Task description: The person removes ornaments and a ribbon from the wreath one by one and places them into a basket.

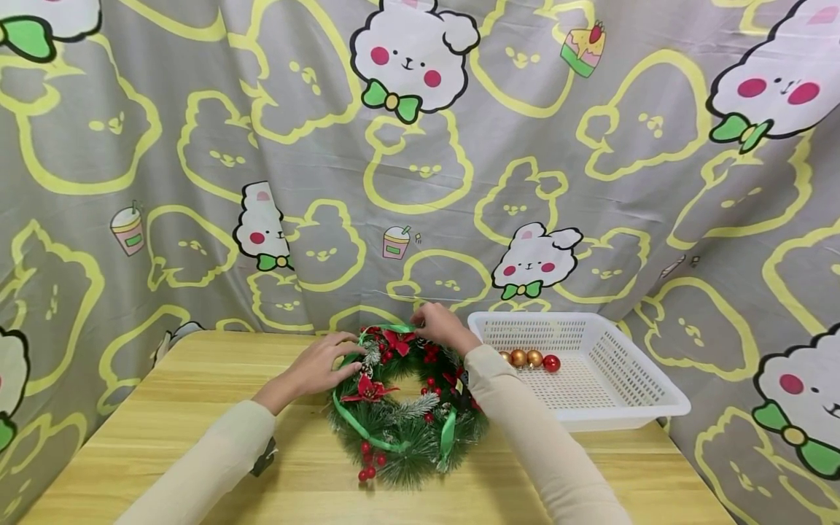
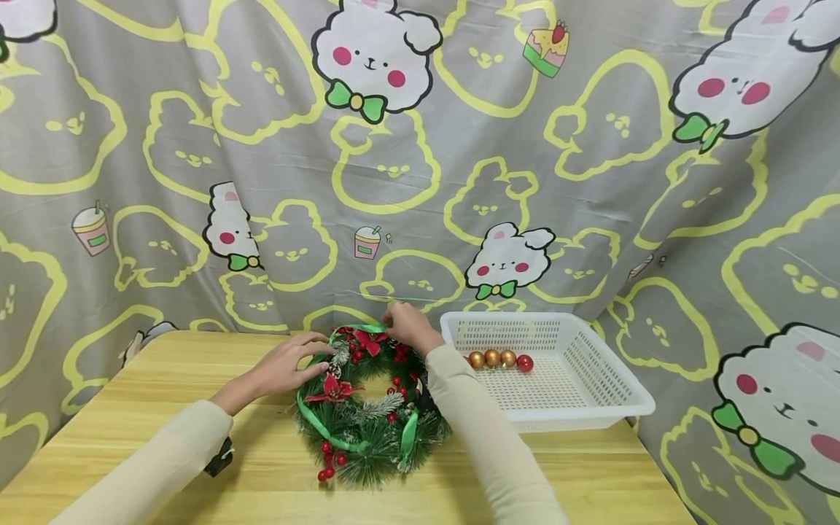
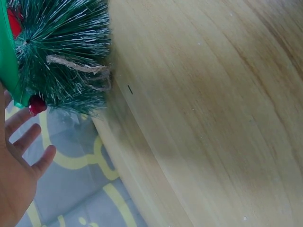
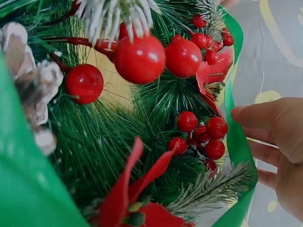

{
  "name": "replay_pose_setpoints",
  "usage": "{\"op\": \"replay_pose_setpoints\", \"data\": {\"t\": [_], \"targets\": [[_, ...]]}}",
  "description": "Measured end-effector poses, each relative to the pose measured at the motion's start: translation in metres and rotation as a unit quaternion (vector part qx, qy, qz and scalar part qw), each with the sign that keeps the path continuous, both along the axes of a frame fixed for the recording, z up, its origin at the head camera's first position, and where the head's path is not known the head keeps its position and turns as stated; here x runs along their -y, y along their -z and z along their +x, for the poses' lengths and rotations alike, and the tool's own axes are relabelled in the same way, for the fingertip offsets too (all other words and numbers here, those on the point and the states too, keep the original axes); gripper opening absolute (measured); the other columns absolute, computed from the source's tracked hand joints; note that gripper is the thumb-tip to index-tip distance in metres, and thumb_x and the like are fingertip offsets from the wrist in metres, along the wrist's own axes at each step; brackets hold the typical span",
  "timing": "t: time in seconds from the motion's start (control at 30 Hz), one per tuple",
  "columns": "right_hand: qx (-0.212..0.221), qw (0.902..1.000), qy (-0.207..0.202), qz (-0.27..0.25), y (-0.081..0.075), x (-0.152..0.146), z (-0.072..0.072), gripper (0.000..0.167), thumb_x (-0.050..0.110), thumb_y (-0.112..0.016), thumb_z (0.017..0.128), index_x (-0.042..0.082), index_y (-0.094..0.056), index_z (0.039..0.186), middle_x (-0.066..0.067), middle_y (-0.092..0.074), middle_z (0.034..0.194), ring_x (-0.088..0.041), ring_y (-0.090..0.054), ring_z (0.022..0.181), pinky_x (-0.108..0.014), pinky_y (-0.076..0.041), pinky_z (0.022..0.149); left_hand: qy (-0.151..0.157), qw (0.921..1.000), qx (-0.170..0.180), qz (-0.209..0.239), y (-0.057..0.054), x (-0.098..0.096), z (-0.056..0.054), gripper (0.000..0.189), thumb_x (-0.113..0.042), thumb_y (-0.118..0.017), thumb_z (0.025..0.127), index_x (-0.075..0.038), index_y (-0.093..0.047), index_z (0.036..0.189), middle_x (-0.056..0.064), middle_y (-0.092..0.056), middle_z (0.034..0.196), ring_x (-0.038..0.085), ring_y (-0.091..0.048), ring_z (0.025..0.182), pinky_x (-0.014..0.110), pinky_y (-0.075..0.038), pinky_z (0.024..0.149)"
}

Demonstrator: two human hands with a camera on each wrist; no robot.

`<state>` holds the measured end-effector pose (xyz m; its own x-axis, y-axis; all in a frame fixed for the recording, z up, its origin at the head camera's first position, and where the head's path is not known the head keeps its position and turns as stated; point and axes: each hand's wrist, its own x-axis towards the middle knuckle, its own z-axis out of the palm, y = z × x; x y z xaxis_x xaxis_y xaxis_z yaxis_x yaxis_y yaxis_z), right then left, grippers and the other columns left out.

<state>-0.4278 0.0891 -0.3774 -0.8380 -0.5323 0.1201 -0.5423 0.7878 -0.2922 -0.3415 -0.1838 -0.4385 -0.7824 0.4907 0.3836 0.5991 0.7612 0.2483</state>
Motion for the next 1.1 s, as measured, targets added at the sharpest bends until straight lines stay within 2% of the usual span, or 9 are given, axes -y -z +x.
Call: {"op": "replay_pose_setpoints", "data": {"t": [0.33,0.6,0.8,0.93,1.03,1.1], "targets": [[-0.023,0.9997,0.006,0.001,0.003,0.005,0.001,0.015,0.006,-0.076,0.091,0.008,-0.081,0.105,-0.007,-0.079,0.104,-0.022,-0.075,0.096,-0.039,-0.061,0.085,0.0,1.0,-0.002,-0.001,0.001,0.0,0.0,0.031,-0.032,-0.065,0.101,-0.018,-0.071,0.128,0.016,-0.058,0.141,0.041,-0.056,0.13,0.062,-0.046,0.106],[-0.029,0.9994,0.014,0.013,0.0,0.004,-0.001,0.01,0.005,-0.075,0.09,0.011,-0.083,0.088,-0.003,-0.079,0.091,-0.017,-0.07,0.076,-0.033,-0.058,0.07,-0.001,1.0,-0.003,0.0,0.002,0.001,-0.001,0.031,-0.032,-0.065,0.101,-0.018,-0.071,0.128,0.016,-0.058,0.141,0.04,-0.056,0.13,0.062,-0.046,0.106],[-0.038,0.9991,0.009,0.016,-0.01,0.003,-0.001,0.014,0.005,-0.071,0.093,0.01,-0.082,0.086,-0.003,-0.078,0.089,-0.014,-0.069,0.073,-0.034,-0.06,0.073,-0.003,1.0,-0.004,-0.003,0.001,0.0,0.0,0.032,-0.032,-0.065,0.101,-0.018,-0.07,0.129,0.016,-0.059,0.141,0.04,-0.055,0.131,0.062,-0.046,0.106],[-0.038,0.9993,0.005,-0.005,-0.019,0.004,0.0,0.017,0.001,-0.067,0.094,0.006,-0.081,0.086,-0.006,-0.077,0.083,-0.011,-0.059,0.065,-0.031,-0.056,0.071,-0.004,1.0,-0.002,-0.002,0.001,0.0,0.001,0.033,-0.032,-0.065,0.101,-0.017,-0.07,0.13,0.016,-0.059,0.141,0.041,-0.055,0.131,0.063,-0.046,0.106],[-0.037,0.9991,0.007,-0.02,-0.028,0.005,0.0,0.015,0.002,-0.067,0.095,0.004,-0.081,0.089,-0.008,-0.078,0.086,-0.014,-0.064,0.069,-0.034,-0.058,0.075,-0.005,1.0,0.001,-0.001,0.001,0.0,0.002,0.034,-0.032,-0.065,0.101,-0.017,-0.07,0.131,0.016,-0.058,0.141,0.041,-0.055,0.131,0.063,-0.046,0.106],[-0.045,0.9985,0.008,-0.029,-0.034,0.006,0.002,0.012,0.004,-0.069,0.095,0.004,-0.081,0.092,-0.009,-0.079,0.091,-0.019,-0.072,0.079,-0.037,-0.061,0.081,-0.005,1.0,0.001,0.001,0.001,0.0,0.003,0.034,-0.032,-0.065,0.101,-0.017,-0.07,0.131,0.016,-0.058,0.141,0.041,-0.055,0.131,0.063,-0.046,0.106]]}}
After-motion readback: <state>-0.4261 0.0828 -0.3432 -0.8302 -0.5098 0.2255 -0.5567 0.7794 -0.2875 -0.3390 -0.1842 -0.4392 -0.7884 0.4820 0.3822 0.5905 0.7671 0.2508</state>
